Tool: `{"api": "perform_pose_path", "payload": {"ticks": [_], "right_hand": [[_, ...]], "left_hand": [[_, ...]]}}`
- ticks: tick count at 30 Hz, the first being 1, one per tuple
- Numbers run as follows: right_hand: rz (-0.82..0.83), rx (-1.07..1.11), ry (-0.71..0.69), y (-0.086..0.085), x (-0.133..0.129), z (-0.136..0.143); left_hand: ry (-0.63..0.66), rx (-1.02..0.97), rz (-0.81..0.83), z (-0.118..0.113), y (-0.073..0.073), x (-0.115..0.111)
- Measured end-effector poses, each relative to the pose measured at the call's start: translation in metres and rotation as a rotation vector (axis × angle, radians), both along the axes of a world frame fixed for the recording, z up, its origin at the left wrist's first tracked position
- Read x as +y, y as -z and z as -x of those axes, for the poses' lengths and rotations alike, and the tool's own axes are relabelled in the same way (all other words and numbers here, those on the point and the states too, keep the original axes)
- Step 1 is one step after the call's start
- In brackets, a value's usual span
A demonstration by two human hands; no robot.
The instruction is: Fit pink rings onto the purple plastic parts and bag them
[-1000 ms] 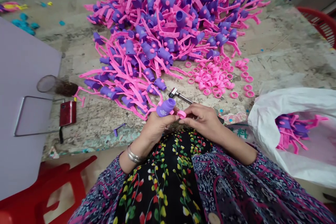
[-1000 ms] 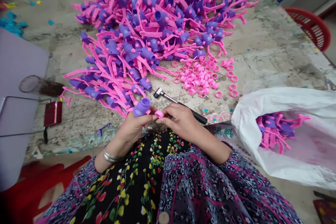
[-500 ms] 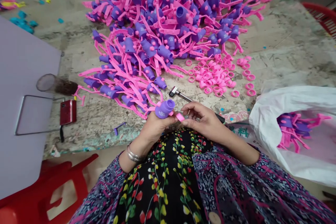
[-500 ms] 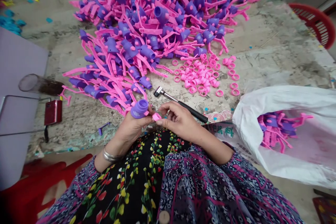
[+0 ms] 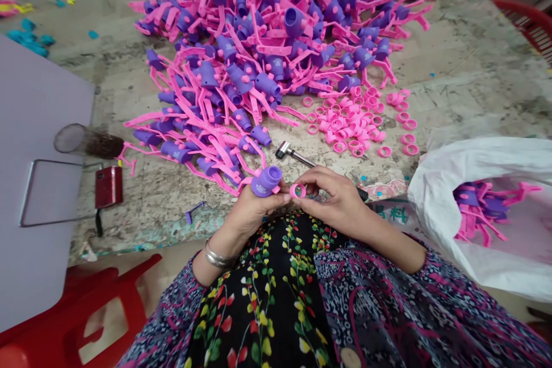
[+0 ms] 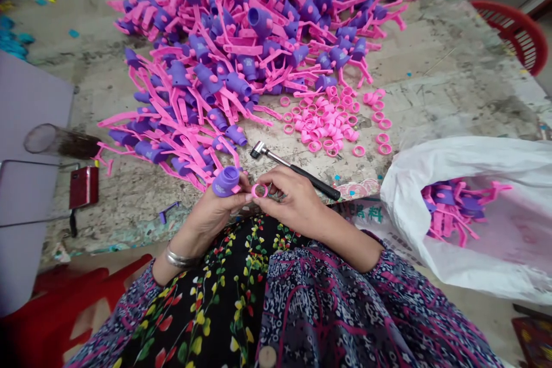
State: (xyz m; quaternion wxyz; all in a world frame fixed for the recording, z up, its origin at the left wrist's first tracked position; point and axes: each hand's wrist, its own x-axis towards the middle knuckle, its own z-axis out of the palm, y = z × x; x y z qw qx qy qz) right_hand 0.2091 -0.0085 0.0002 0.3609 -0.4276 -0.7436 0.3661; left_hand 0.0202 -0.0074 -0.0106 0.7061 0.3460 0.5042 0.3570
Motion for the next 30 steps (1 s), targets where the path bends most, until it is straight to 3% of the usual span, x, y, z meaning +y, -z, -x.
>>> {"api": "perform_pose_path", "payload": {"ticks": [5,12,16,22,30], "right_hand": [[0.083,0.092,0.056,0.0006,-0.0009,-0.0009],[0.698,0.681,0.043,0.0030,0.0036,-0.0052],[0.887,0.874,0.002,0.0007,0.0054,-0.0070],[0.993,1.006,-0.061,-0.0007,0.0059,-0.0078],[1.001,1.035,-0.092,0.0004,0.0057,-0.0084]], "left_hand": [[0.069,-0.058,-0.017,0.0017,-0.0014,-0.0024],[0.152,-0.144,-0.059,0.0043,-0.0027,-0.0015],[0.191,-0.185,-0.044,0.0032,-0.0062,-0.0009],[0.269,-0.196,-0.036,0.0072,-0.0042,-0.0059],[0.290,-0.232,-0.023,0.0079,-0.0040,-0.0076]]}}
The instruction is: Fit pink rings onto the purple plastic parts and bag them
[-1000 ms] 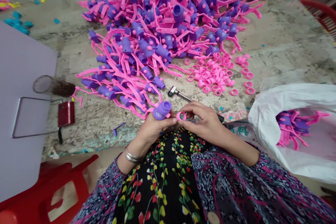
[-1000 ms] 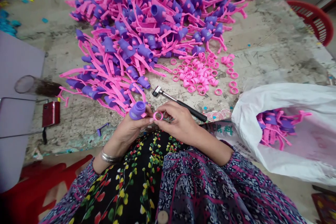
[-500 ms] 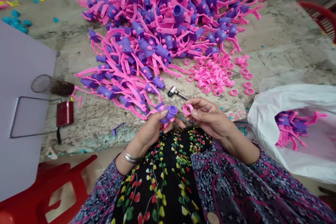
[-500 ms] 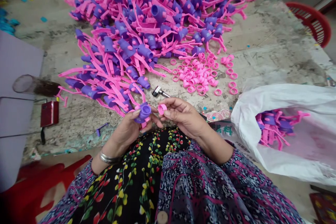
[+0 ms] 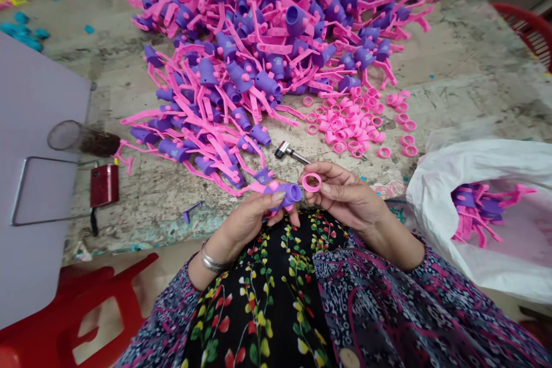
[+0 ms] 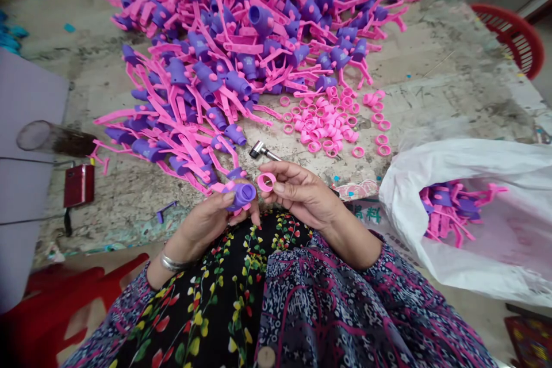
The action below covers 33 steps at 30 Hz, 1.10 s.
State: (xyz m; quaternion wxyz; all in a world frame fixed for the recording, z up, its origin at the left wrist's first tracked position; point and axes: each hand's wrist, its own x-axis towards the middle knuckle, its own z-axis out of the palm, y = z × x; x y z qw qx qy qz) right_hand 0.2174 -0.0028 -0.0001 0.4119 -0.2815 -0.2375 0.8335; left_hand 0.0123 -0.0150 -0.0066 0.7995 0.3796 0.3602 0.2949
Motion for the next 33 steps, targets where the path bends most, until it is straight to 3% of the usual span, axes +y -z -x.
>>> {"api": "perform_pose_path", "payload": {"ticks": [12,20,33], "right_hand": [[-0.033,-0.016,0.057,0.0006,-0.0022,-0.0003],[-0.025,-0.032,-0.001,0.0027,-0.0015,-0.0013],[-0.156,-0.115,0.058,0.0021,-0.0005,0.0005]], "left_hand": [[0.002,-0.029,-0.015,0.0015,0.0038,-0.0010],[0.019,-0.020,-0.023,0.0018,0.0057,-0.0015],[0.033,-0.005,-0.026,0.0027,0.0097,-0.0021]]}}
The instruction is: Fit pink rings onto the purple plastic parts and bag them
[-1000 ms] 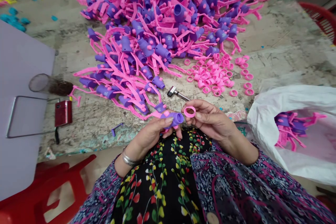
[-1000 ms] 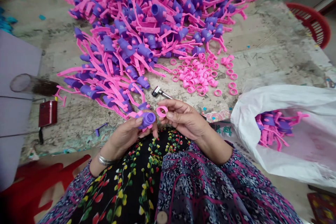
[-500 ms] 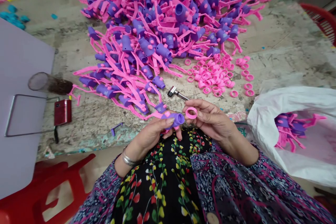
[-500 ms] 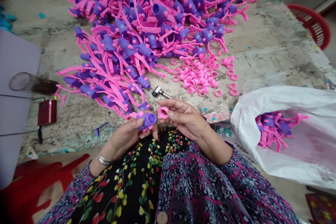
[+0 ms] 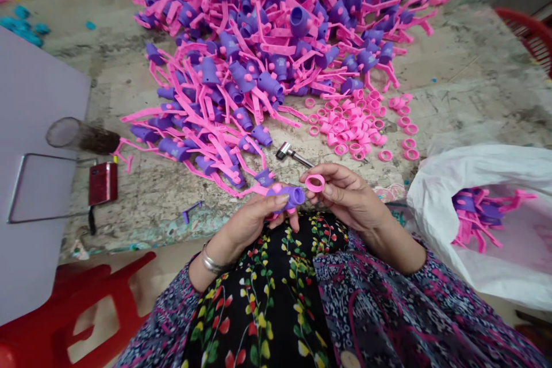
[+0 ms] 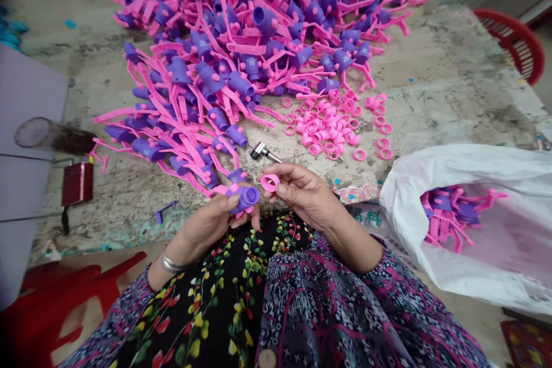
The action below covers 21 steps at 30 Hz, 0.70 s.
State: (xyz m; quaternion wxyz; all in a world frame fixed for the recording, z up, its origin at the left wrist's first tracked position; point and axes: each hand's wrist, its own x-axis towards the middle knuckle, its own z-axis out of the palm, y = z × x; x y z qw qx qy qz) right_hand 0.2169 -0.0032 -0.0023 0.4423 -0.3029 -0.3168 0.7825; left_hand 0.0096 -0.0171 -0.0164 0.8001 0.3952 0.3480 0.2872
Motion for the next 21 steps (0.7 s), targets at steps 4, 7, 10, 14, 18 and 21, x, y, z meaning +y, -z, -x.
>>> {"api": "perform_pose_path", "payload": {"ticks": [4,7,10,14,18,21], "right_hand": [[0.007,0.012,-0.015,0.0003,0.0003,-0.0010],[0.018,0.010,-0.001,0.0014,0.0001,-0.0021],[0.034,0.009,0.016,0.0023,0.0003,-0.0026],[0.050,-0.002,0.038,0.0012,0.0012,-0.0016],[0.076,0.014,0.039,0.0003,0.0020,-0.0005],[0.103,0.002,0.022,0.0016,0.0021,-0.0004]], "left_hand": [[-0.009,-0.010,0.005,-0.0013,-0.0005,0.0002],[-0.010,0.005,0.007,-0.0019,-0.0012,0.0002],[-0.011,0.027,0.008,-0.0021,-0.0015,0.0001],[-0.014,0.032,0.014,-0.0024,-0.0015,0.0001],[-0.018,0.032,0.029,-0.0025,-0.0013,-0.0002],[-0.014,0.033,0.032,-0.0020,-0.0004,-0.0005]]}}
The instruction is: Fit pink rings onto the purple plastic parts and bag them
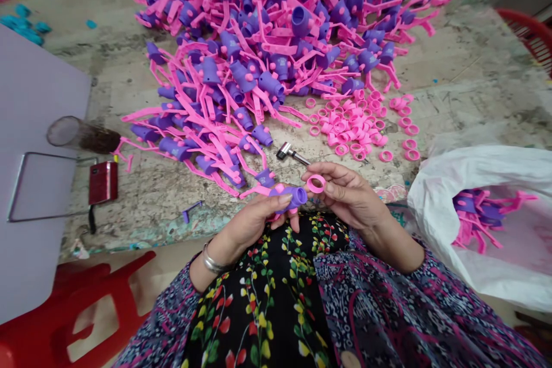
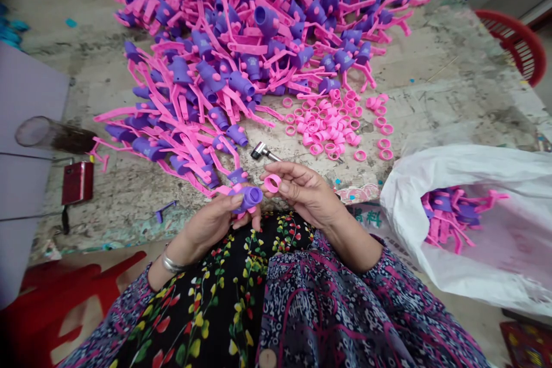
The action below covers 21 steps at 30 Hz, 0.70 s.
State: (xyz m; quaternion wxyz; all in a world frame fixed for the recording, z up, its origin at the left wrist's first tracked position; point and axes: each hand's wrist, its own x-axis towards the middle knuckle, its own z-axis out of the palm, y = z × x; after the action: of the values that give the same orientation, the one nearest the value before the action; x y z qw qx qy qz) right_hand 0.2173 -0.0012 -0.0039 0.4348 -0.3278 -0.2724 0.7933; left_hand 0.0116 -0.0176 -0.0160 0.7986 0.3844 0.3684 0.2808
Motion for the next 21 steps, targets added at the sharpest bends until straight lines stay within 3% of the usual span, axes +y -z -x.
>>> {"api": "perform_pose_path", "payload": {"ticks": [21], "right_hand": [[-0.088,-0.035,0.012,0.0029,0.0003,-0.0018]], "left_hand": [[0.020,0.030,-0.004,-0.0003,0.0004,-0.0004]]}}
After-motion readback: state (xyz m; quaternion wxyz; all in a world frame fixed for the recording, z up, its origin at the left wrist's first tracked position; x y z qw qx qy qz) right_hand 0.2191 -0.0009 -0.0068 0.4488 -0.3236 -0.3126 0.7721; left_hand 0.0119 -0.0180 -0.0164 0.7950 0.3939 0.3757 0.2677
